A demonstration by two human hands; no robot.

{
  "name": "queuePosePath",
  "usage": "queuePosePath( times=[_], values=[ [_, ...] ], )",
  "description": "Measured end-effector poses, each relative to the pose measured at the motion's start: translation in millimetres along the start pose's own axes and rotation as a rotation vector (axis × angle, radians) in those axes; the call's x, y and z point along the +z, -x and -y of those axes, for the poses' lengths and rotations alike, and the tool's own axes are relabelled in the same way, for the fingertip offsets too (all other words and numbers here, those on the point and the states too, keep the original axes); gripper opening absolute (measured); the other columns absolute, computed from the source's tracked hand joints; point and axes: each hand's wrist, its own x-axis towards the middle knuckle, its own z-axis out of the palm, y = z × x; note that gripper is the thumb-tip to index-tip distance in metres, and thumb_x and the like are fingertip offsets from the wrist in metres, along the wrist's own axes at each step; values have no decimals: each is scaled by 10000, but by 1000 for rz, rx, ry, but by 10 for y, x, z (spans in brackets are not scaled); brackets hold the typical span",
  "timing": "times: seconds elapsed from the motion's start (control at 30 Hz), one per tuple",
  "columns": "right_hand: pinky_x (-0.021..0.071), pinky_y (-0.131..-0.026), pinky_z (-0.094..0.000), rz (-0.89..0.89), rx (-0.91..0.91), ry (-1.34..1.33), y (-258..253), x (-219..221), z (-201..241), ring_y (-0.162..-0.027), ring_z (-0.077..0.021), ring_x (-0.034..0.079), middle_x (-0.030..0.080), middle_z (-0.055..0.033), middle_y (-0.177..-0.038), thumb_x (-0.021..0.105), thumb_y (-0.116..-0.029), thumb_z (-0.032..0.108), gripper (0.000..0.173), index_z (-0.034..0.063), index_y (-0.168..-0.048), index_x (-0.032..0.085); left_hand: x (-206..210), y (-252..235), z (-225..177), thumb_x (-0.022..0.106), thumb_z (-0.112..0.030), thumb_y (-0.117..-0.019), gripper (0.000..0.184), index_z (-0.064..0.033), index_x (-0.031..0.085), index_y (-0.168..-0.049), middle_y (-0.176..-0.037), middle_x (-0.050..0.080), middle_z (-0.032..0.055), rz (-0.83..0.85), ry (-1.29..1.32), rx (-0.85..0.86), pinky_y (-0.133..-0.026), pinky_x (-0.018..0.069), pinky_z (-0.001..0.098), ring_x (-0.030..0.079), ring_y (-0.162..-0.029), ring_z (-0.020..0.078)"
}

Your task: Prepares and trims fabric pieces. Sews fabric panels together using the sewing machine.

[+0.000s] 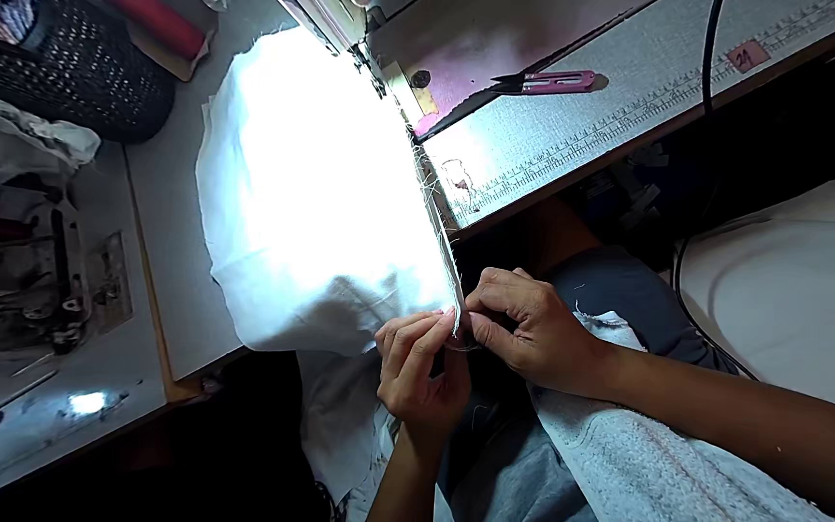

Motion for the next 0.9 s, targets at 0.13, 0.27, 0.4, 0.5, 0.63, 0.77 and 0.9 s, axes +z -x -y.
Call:
queuePosePath(
  times=[0.13, 0.27, 0.4, 0.5, 0.63, 0.77, 0.9],
  values=[
    [418, -780, -277, -2, -29, 39, 0, -5, 1, -768, -51, 548, 574, 41, -771, 604, -965, 155, 170, 91, -849, 710, 3, 4, -33, 663, -149, -976, 115, -73, 748, -960, -955, 732, 32, -21, -160, 85, -992, 452, 341, 661, -1000, 137],
    [418, -781, -282, -13, -78, 106, 6, -19, 13, -772, -66, 561, 592, 24, -772, 594, -970, 157, 191, 90, -831, 706, -24, -23, -107, 663, -131, -965, 113, -67, 756, -953, -927, 728, 59, -21, -322, 156, -982, 418, 355, 650, -951, 169],
    [422, -776, -277, -23, -79, 109, 10, -29, 10, -766, -64, 563, 596, 24, -764, 587, -971, 154, 203, 84, -822, 705, -63, -50, -150, 683, -118, -944, 103, -67, 773, -937, -881, 721, 60, -23, -354, 150, -952, 415, 349, 639, -903, 171],
    [422, -779, -273, -10, -53, 86, 19, -29, 4, -778, -60, 565, 597, 28, -775, 580, -979, 152, 202, 81, -840, 708, -67, -62, -154, 690, -122, -938, 101, -69, 773, -919, -863, 718, 59, -15, -348, 142, -943, 413, 346, 639, -887, 166],
    [418, -776, -269, 7, -44, 39, 17, -23, -26, -787, -56, 563, 598, 28, -786, 577, -989, 143, 206, 74, -852, 714, -41, -54, -150, 678, -125, -936, 117, -73, 780, -911, -859, 731, 56, 8, -334, 122, -965, 401, 350, 648, -891, 160],
    [430, -760, -261, 20, -29, 14, 22, -23, -65, -792, -61, 566, 595, 24, -795, 569, -996, 141, 211, 71, -856, 712, -48, -62, -148, 670, -187, -938, 158, -74, 781, -935, -909, 742, 48, 50, -218, 41, -1009, 409, 368, 660, -973, 156],
    [442, -750, -251, 30, -16, -29, 19, -27, -59, -790, -59, 560, 584, 28, -796, 585, -990, 132, 194, 69, -857, 711, -122, -79, -129, 673, -183, -955, 150, -92, 785, -995, -1006, 740, 24, 110, -5, -102, -1001, 458, 364, 651, -1058, 133]
  ],
)
